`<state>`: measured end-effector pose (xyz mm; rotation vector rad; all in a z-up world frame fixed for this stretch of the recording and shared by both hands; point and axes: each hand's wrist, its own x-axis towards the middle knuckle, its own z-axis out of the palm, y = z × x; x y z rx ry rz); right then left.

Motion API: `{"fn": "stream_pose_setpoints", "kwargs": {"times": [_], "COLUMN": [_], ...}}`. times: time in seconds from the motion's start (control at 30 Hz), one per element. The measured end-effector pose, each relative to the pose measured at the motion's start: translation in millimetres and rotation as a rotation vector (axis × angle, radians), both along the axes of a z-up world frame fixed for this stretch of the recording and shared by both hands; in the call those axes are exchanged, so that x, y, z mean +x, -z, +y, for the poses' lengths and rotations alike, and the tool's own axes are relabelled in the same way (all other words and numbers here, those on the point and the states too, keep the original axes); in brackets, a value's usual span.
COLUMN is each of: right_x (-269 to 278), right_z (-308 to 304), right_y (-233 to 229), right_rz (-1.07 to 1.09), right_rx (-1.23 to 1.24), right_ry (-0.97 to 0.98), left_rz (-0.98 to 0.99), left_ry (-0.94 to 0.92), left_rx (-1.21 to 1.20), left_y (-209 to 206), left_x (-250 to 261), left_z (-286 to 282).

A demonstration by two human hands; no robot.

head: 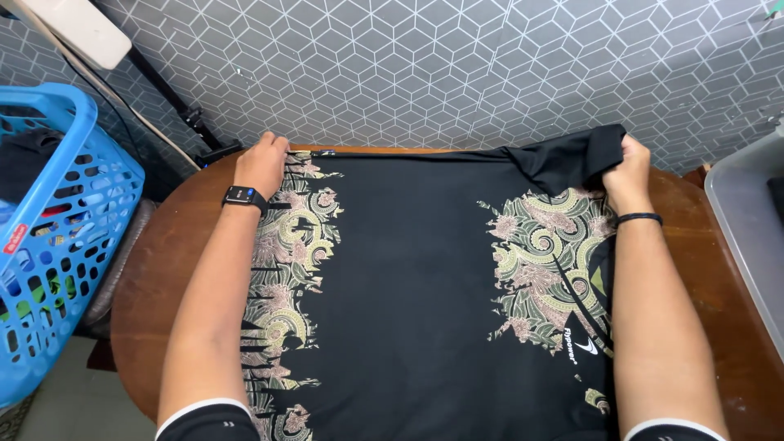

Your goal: The person is folding a black t-shirt on a wooden table.

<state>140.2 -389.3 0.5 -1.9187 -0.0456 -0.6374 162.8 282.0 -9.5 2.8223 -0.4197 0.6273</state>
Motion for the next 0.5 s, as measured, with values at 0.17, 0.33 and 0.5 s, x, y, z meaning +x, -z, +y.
{"fn": "stream_pose_setpoints", "kwargs": {"times": [0.17,0.33,0.5], "right_x": [-12,-60,-113], "right_z": [-21,-53,-84], "right_y": [-10,-24,-18], "right_rz": [0.116,0.296,0.429], "right_rx": [0.290,0.474,0.382], "right_ry": [-0.230,-0.371,-0.345], "left_rz": [-0.006,-0.065,-0.154], "left_ry": [-0.004,0.012,-0.026], "left_rx": [0.035,0.069,0.223], "left_y": [-11,-41,-65], "left_x": [-16,-81,-160], "left_z": [10,14,7]}}
